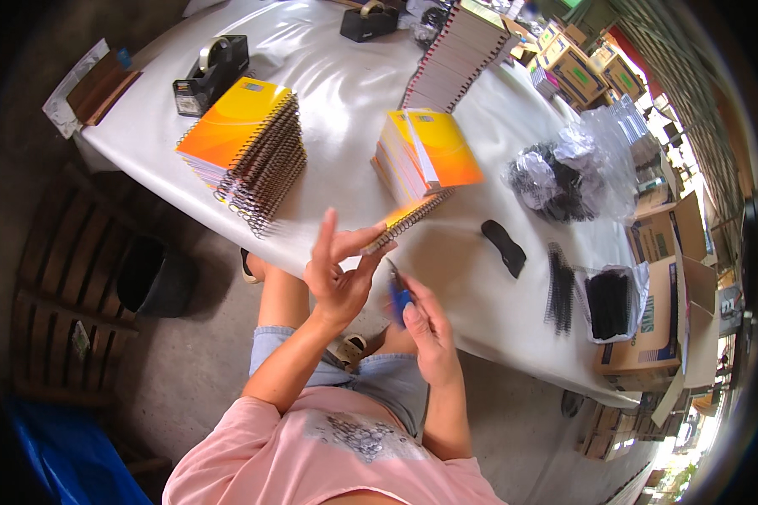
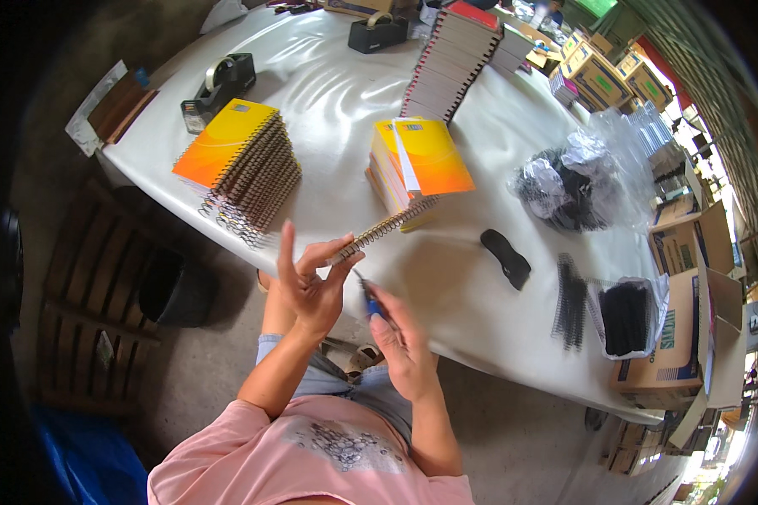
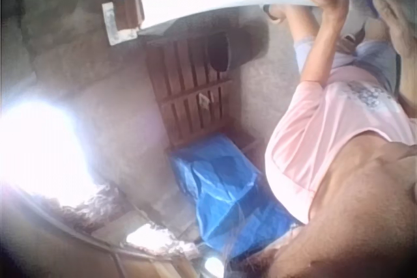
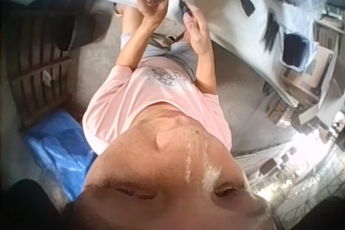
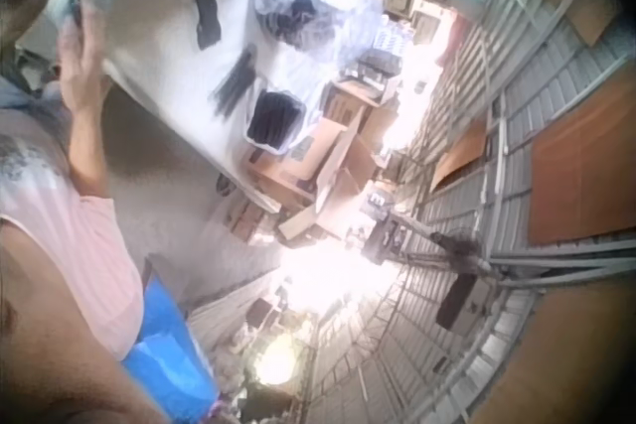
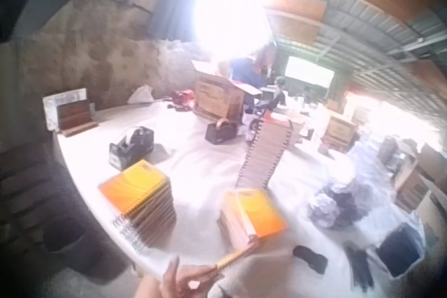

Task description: The person assembles spiral notebooks by manually threading metal coils through the punched holes of the paper stacks and using pliers to cut and crimp the ends.

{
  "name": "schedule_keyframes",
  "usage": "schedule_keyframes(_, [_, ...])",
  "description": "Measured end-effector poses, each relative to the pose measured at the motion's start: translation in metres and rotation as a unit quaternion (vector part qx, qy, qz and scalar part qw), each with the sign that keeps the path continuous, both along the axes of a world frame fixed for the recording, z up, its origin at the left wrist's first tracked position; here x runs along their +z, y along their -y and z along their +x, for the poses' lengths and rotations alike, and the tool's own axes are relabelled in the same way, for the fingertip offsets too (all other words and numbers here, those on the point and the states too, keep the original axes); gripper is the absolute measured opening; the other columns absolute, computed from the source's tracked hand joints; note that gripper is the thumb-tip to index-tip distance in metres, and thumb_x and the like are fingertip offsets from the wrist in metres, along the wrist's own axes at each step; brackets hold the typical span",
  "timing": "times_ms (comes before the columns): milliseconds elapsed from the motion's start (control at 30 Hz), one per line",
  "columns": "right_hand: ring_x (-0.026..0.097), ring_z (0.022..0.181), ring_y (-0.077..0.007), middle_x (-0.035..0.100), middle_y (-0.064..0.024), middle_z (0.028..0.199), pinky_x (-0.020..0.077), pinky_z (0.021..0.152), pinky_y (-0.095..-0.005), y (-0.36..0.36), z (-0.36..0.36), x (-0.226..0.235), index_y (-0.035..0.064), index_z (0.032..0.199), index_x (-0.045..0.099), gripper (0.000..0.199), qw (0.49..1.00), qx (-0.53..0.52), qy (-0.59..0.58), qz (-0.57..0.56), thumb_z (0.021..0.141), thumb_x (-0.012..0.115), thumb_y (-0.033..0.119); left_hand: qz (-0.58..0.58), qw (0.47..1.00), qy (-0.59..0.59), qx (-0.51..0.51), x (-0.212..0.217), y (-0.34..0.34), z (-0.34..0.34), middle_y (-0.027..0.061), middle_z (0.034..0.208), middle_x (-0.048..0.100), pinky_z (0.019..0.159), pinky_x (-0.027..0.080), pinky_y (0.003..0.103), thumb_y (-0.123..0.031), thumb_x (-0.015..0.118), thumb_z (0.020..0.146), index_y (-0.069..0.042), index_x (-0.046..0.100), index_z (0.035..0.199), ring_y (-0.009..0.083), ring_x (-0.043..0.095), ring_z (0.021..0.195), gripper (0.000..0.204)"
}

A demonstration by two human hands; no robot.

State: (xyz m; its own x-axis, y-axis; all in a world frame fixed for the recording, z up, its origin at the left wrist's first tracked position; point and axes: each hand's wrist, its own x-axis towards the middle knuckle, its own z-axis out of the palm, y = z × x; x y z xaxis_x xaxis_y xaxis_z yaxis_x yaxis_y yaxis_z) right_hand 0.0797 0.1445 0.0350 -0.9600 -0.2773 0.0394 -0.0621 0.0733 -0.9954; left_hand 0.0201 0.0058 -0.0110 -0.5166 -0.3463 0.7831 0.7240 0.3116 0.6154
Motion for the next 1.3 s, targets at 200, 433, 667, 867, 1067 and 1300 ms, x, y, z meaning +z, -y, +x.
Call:
schedule_keyframes(200, [0.045,0.112,-0.0321,0.047,-0.0158,0.12,0.0338,0.094,-0.0457,-0.074,-0.004,-0.026,0.0165,0.13,0.047,0.044,0.815,-0.209,-0.062,0.537,0.089,0.053,0.032,0.338,0.93,0.111,-0.093,0.045,0.017,0.004,0.0051,0.096,0.053,0.068,0.051,0.024,0.001,0.066,0.081,-0.009,0.028,0.138,0.0098,0.058,0.074,0.069])
schedule_keyframes(433, [0.031,0.13,-0.028,0.034,-0.0118,0.137,0.0188,0.107,-0.0494,-0.024,-0.035,0.006,0.0075,0.134,0.038,0.058,0.961,-0.136,-0.206,0.127,0.087,0.059,0.034,0.405,0.899,0.04,-0.162,0.072,0.032,0.025,0.0073,0.106,0.052,0.081,0.045,0.023,-0.006,0.056,0.089,-0.005,0.034,0.135,0.0086,0.052,0.093,0.051])
schedule_keyframes(667, [0.054,0.102,-0.0154,0.056,-0.0119,0.114,0.0419,0.089,-0.0265,0.098,-0.107,0.093,-0.0031,0.125,0.045,0.047,0.95,-0.022,-0.199,-0.24,0.082,0.063,0.0,0.096,0.992,-0.038,0.076,0.111,0.106,0.034,0.0101,0.105,0.058,0.085,0.045,0.028,-0.001,0.059,0.084,0.002,0.047,0.123,0.0151,0.055,0.098,0.041])
schedule_keyframes(867, [0.059,0.089,-0.0138,0.062,-0.0087,0.105,0.0456,0.078,-0.0248,0.174,-0.202,0.092,0.0027,0.109,0.062,0.032,0.972,0.061,-0.201,-0.101,0.079,0.069,0.012,0.08,0.959,0.123,0.242,0.097,0.166,-0.014,0.0056,0.087,0.058,0.098,0.034,0.045,-0.018,0.06,0.086,-0.01,0.058,0.118,0.0159,0.055,0.093,0.033])
schedule_keyframes(1067, [0.06,0.093,-0.0253,0.058,-0.0118,0.107,0.0445,0.084,-0.0323,0.193,-0.22,0.047,0.0102,0.106,0.064,0.028,0.944,0.022,-0.29,0.158,0.089,0.052,0.029,0.081,0.964,0.129,0.217,0.061,0.181,-0.039,0.0099,0.102,0.052,0.082,0.04,0.03,-0.021,0.056,0.087,-0.006,0.062,0.109,0.0206,0.05,0.093,0.027])
schedule_keyframes(1300, [0.055,0.101,-0.029,0.057,-0.0163,0.107,0.0403,0.091,-0.0342,0.206,-0.216,0.032,0.0054,0.111,0.06,0.034,0.962,-0.035,-0.272,0.005,0.094,0.042,0.029,0.114,0.975,0.066,0.177,0.044,0.154,-0.066,0.0126,0.11,0.049,0.091,0.035,0.028,-0.031,0.042,0.097,0.0,0.047,0.114,0.0186,0.047,0.1,0.036])
